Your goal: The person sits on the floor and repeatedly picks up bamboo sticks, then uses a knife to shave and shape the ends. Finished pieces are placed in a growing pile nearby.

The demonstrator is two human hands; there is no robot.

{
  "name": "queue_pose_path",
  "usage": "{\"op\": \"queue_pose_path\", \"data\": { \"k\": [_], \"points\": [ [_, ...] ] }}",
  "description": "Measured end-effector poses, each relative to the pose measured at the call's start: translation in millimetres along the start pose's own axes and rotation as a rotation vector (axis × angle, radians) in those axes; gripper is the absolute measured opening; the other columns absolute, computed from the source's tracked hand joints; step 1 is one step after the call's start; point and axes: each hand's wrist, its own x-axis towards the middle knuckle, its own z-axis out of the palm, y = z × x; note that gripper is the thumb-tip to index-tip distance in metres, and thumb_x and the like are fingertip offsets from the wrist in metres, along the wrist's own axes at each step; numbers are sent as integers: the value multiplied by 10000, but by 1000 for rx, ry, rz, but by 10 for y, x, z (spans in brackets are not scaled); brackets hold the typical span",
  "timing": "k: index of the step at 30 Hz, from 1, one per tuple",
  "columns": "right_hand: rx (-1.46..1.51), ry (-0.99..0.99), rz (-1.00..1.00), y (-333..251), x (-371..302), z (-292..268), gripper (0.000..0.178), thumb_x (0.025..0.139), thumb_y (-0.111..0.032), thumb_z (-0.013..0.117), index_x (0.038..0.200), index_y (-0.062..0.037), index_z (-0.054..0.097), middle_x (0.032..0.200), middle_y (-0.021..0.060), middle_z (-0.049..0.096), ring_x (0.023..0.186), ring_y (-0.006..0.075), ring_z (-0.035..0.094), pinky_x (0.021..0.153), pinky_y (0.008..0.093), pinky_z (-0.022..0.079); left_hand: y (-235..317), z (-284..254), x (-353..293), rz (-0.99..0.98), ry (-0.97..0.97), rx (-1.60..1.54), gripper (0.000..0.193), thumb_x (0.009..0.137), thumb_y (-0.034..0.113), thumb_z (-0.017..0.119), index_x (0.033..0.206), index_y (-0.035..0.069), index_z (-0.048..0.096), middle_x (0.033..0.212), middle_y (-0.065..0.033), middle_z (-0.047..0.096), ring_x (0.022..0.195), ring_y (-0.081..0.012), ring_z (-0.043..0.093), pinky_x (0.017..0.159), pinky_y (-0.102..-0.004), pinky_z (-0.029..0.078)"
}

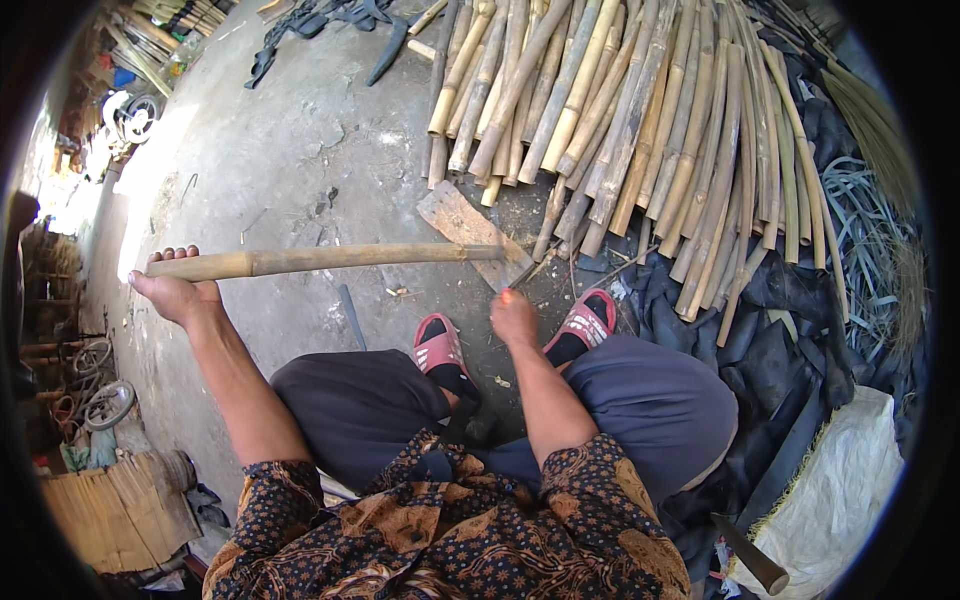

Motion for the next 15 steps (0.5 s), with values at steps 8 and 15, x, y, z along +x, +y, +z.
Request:
{"op": "queue_pose_path", "data": {
  "k": [8, 15],
  "points": [
    [72, -141, -512, -246, -73, -37, 293, 896, -302, 620, 1008, -34, 653, 891, 307, 688, 881, 520, 661, 771, 574, 536, -43, -212, 171, -88, -294, -234, 457, 1082, 458, 240, 884, 103, 449, 725, -53, 425, 651, -207, 416, 654, -371, 432],
    [52, -56, -239, -199, -45, -99, 306, 914, -310, 614, 991, -16, 649, 890, 299, 691, 892, 496, 673, 774, 551, 533, -44, -307, 324, -251, -430, -356, 358, 1083, 360, 362, 836, 115, 444, 774, -46, 457, 717, -193, 451, 677, -356, 448]
  ]
}}
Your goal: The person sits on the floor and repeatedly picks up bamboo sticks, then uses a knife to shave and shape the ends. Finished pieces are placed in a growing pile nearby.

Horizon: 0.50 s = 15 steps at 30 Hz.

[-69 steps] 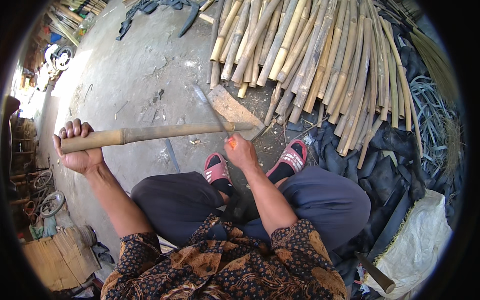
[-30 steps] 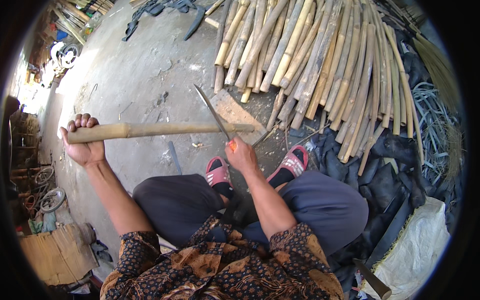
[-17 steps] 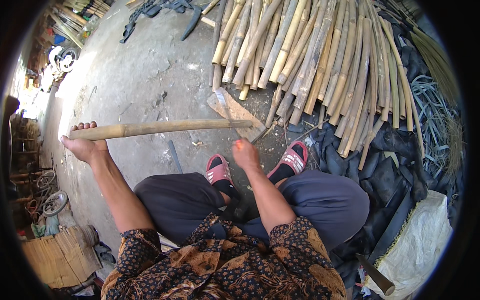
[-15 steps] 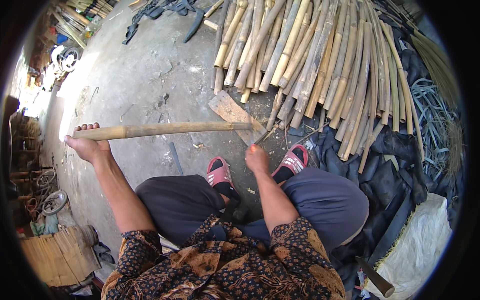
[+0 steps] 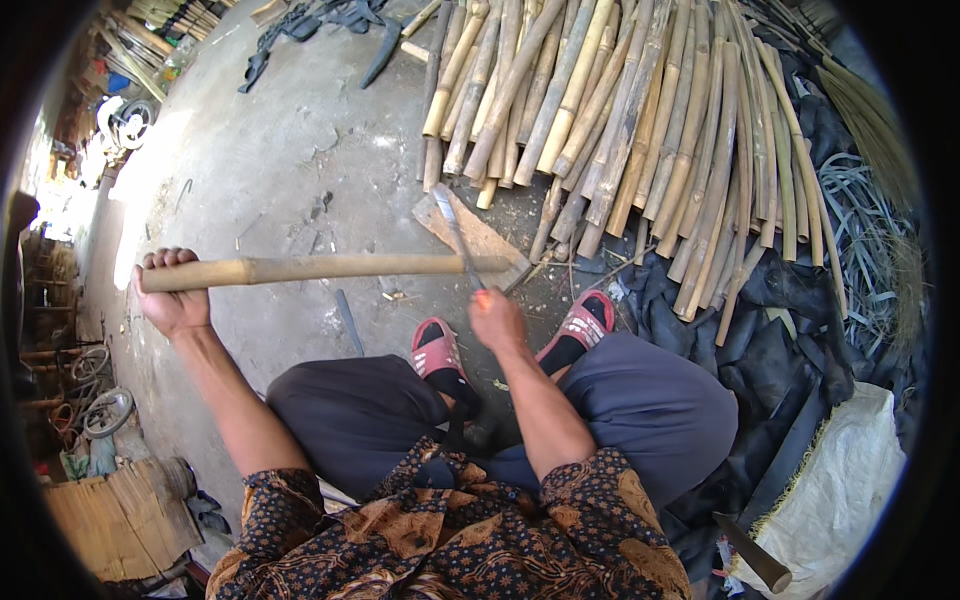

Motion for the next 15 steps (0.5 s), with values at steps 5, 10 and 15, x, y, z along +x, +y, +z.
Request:
{"op": "queue_pose_path", "data": {
  "k": [5, 10, 15],
  "points": [
    [-15, 15, -56, 35, -19, 39, 290, 910, -290, 609, 1029, -30, 660, 916, 309, 693, 903, 499, 674, 798, 557, 537, -6, -76, 25, -41, -87, -97, 409, 1082, 421, 346, 849, 112, 480, 750, -44, 457, 688, -184, 444, 602, -326, 434],
    [-111, 12, 171, 28, -34, -40, 315, 899, -314, 630, 1016, -26, 674, 958, 275, 703, 943, 470, 675, 803, 525, 535, -49, -49, -63, 100, -88, -9, 570, 1047, 600, 321, 815, 119, 521, 654, -22, 430, 568, -159, 414, 481, -299, 375],
    [-73, -55, 3, 73, -50, -45, 336, 909, -342, 607, 1021, -32, 675, 1007, 297, 695, 987, 485, 662, 848, 538, 525, -72, 102, 48, 4, -352, -57, 661, 1016, 711, 283, 854, 118, 526, 688, -18, 446, 616, -161, 442, 568, -333, 423]
  ]
}}
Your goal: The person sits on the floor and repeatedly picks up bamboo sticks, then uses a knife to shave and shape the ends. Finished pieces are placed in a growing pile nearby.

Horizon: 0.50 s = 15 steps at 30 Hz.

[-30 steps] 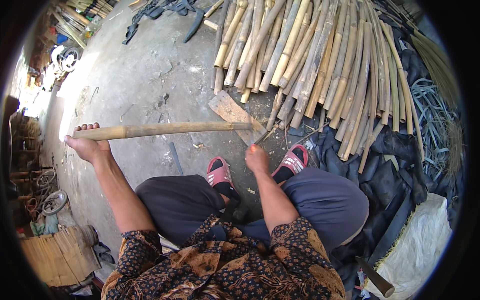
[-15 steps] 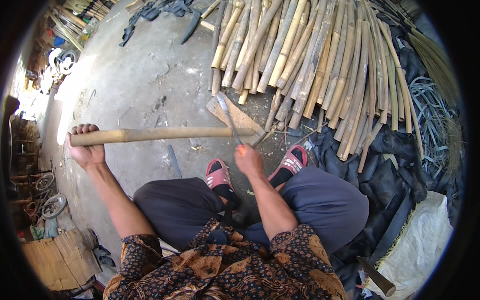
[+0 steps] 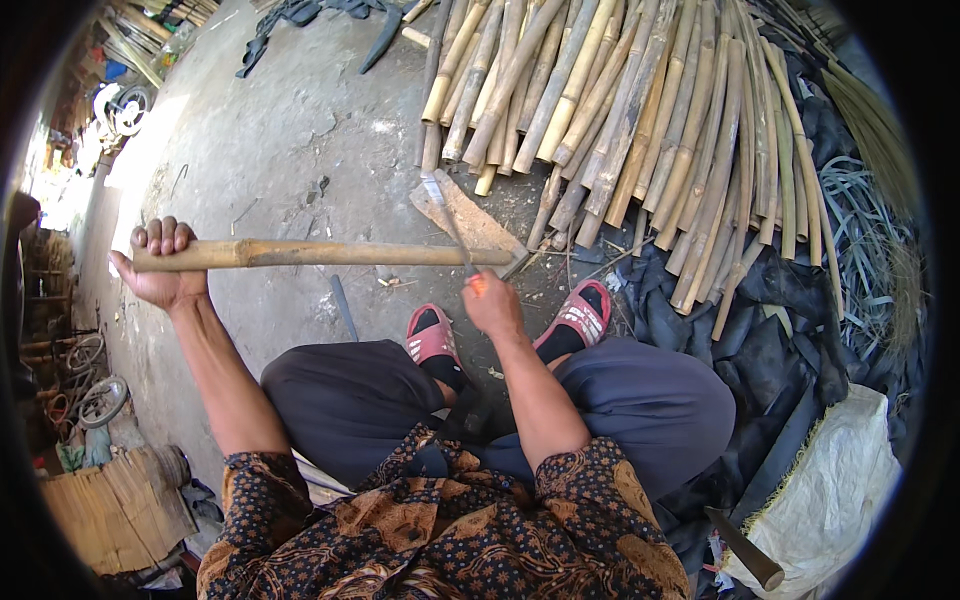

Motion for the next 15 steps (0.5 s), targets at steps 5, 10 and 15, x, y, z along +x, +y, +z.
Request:
{"op": "queue_pose_path", "data": {
  "k": [5, 10, 15],
  "points": [
    [-195, 5, 374, 427, 66, -97, 358, 890, -325, 583, 1066, -32, 686, 1042, 315, 687, 1040, 473, 660, 902, 543, 525, -541, -86, -76, -160, -128, 10, 1032, 843, 926, 284, 1337, 46, 497, 1218, -201, 591, 1126, -369, 594, 1065, -620, 411],
    [-253, -17, 193, 669, 61, -30, 386, 884, -317, 593, 1075, 3, 693, 1068, 292, 699, 1042, 468, 667, 909, 531, 524, -1670, -407, -808, -669, -389, 611, 679, 983, 367, 676, 1488, 40, 363, 1392, -137, 593, 1218, -239, 612, 1015, -454, 534],
    [-172, -12, 222, 856, 131, 25, 342, 866, -288, 602, 988, 21, 684, 956, 280, 705, 934, 446, 689, 836, 512, 521, -2097, -954, -1225, -667, 336, 408, 426, 1041, 332, 589, 1313, 37, 449, 1205, -135, 632, 1085, -241, 658, 932, -419, 580]
  ]
}}
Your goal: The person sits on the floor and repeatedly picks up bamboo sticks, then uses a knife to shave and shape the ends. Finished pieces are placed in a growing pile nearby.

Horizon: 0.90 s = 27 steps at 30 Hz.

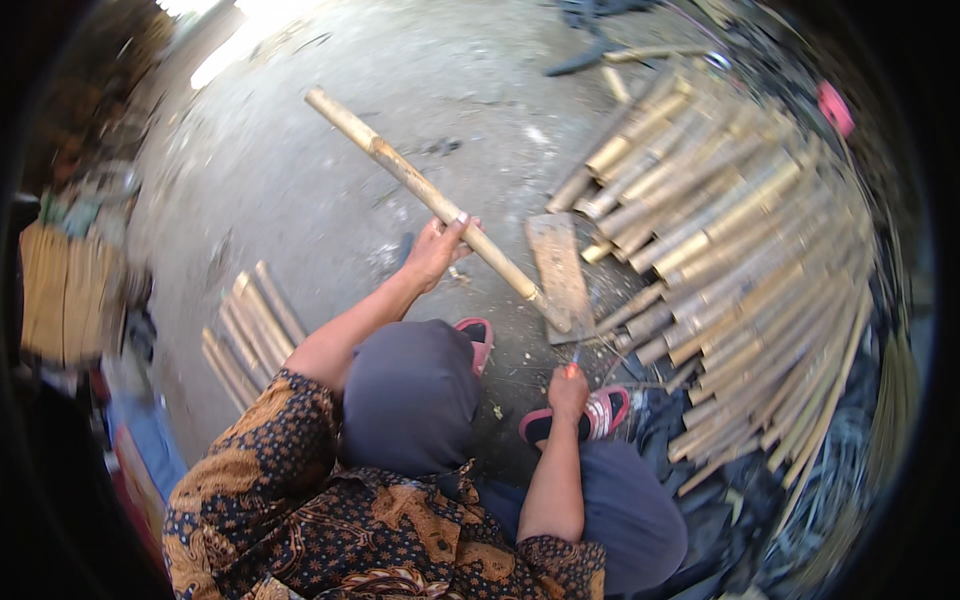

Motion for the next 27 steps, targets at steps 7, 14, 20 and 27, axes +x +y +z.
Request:
{"op": "queue_pose_path", "data": {
  "k": [7, 14, 20, 27],
  "points": [
    [172, -76, 73, 21, 45, 131, 259, 890, -244, 556, 827, 6, 580, 574, 162, 577, 431, 289, 588, 412, 441, 459, -87, -2261, -625, 203, 1170, 21, 426, 995, 334, 627, 1229, 12, 477, 1015, -154, 621, 943, -271, 679, 837, -404, 557],
    [197, -160, 183, -242, -86, -21, 285, 943, -276, 531, 820, -19, 526, 504, 115, 508, 336, 239, 495, 292, 373, 376, -926, -3696, -2361, -332, 1506, 521, 576, 868, 226, 684, 1372, 21, 495, 1259, -263, 641, 1153, -428, 636, 1022, -469, 488],
    [274, -95, 142, -268, -77, 28, 283, 926, -283, 564, 828, -20, 536, 526, 101, 507, 358, 237, 498, 305, 373, 360, -1113, -3920, -2806, -772, 1449, 822, 598, 894, 233, 637, 1440, 35, 497, 1323, -264, 616, 1295, -426, 557, 1087, -485, 465],
    [42, -17, 123, -255, -6, 17, 284, 816, -288, 640, 816, -7, 682, 756, 173, 696, 717, 313, 694, 687, 481, 526, -518, -3786, -1401, -395, 849, 1026, 456, 941, 357, 588, 1230, 19, 687, 1148, -208, 708, 1147, -297, 663, 995, -413, 508]
  ]
}}
